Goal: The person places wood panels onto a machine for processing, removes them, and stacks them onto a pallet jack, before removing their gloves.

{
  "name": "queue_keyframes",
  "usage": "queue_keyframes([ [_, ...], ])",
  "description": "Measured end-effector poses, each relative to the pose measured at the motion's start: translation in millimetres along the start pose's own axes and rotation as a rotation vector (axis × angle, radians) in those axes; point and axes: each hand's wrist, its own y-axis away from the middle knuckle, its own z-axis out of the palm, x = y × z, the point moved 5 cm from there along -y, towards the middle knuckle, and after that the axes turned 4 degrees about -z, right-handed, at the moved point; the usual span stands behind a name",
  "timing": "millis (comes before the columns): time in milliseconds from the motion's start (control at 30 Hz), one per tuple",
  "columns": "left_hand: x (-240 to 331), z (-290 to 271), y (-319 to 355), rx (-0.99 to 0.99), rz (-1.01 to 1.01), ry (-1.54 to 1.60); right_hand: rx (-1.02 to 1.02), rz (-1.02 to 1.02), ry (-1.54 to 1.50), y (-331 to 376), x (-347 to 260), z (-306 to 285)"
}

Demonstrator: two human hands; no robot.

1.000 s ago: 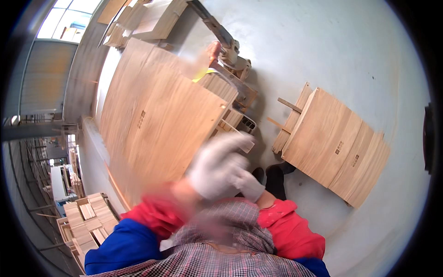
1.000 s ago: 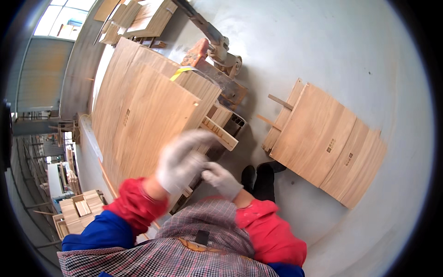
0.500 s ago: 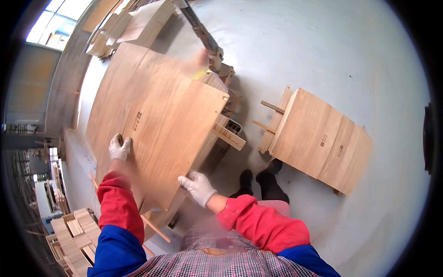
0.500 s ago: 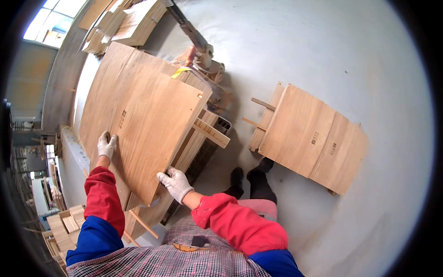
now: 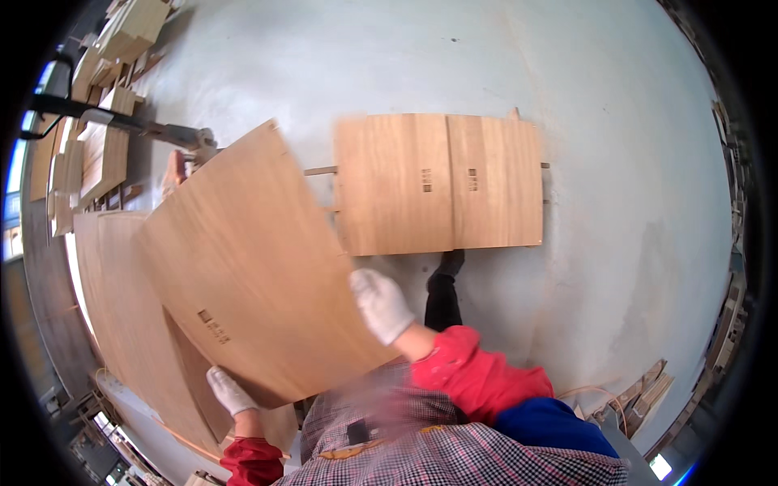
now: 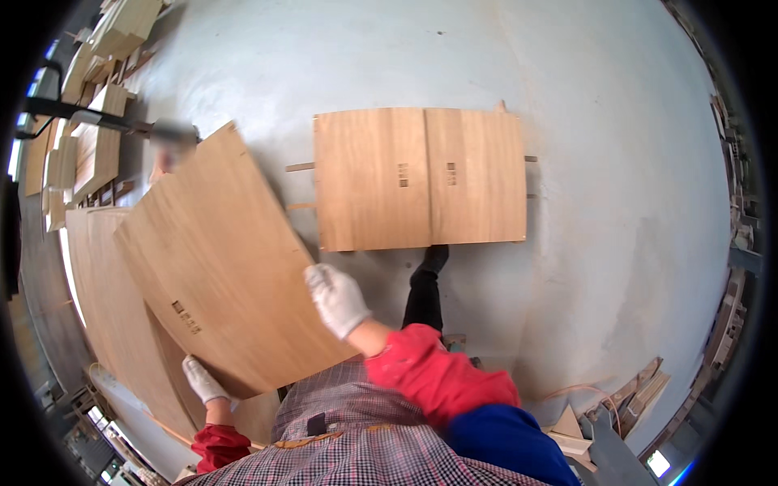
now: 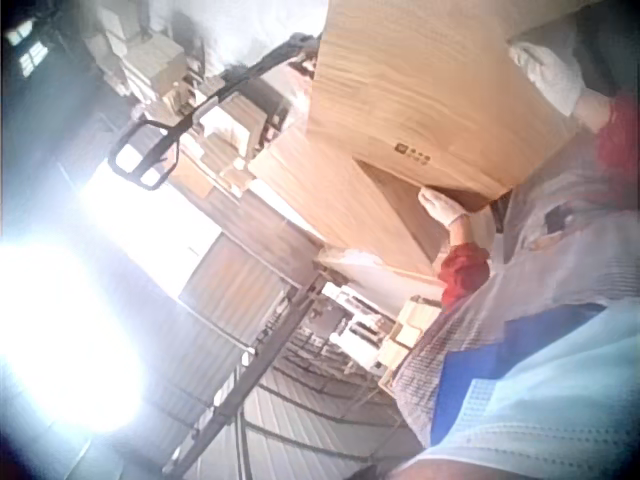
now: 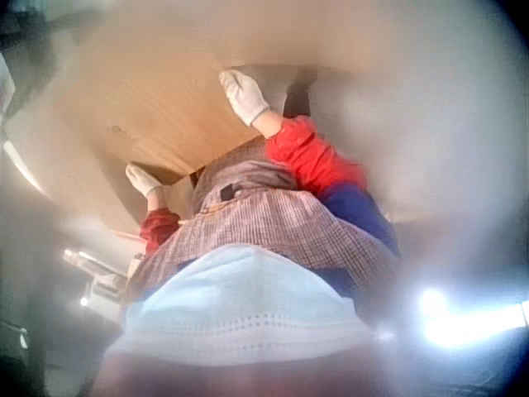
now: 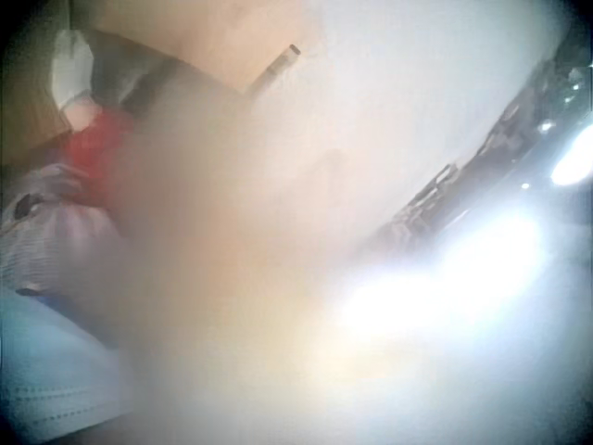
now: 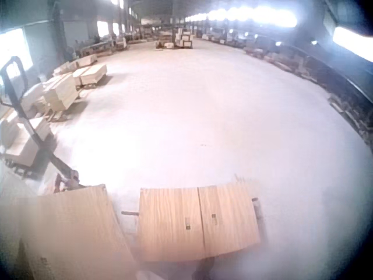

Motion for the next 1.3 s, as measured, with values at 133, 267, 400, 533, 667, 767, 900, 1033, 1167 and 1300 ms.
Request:
queue_keyframes([
  [133,-6.0,153.6,75.9,-0.527,-0.175,0.231,0.288,0.016,0.292,-22.2,19.1,-177.2],
  [267,48.9,337.0,160.9,-1.014,-0.124,-0.25,0.606,0.0,0.309,-20.3,97.2,-363.2],
  [400,72.7,480.2,184.1,-0.992,0.53,-0.866,0.803,-0.001,0.423,-40.2,119.1,-486.9],
  [533,110.2,580.0,190.2,-0.932,0.496,-1.367,0.721,0.122,0.243,-77.9,133.1,-543.7],
  [667,108.4,625.9,202.6,-0.968,0.405,-1.603,0.739,0.124,0.208,-117.4,157.4,-553.9],
  [767,93.4,634.2,197.0,-0.926,0.413,-1.666,0.698,0.096,0.211,-142.0,167.3,-542.0],
  [900,105.0,637.4,209.7,-0.982,0.422,-1.666,0.668,0.165,0.35,-130.6,203.0,-565.3],
  [1033,100.8,637.4,207.5,-0.976,0.45,-1.691,0.688,0.114,0.485,-135.2,215.0,-560.4],
  [1167,104.0,635.4,205.6,-0.973,0.431,-1.704,0.687,0.151,0.595,-141.5,207.2,-542.3],
  [1300,106.4,638.4,208.5,-0.988,0.427,-1.682,0.713,0.152,0.768,-143.1,203.1,-546.4],
])
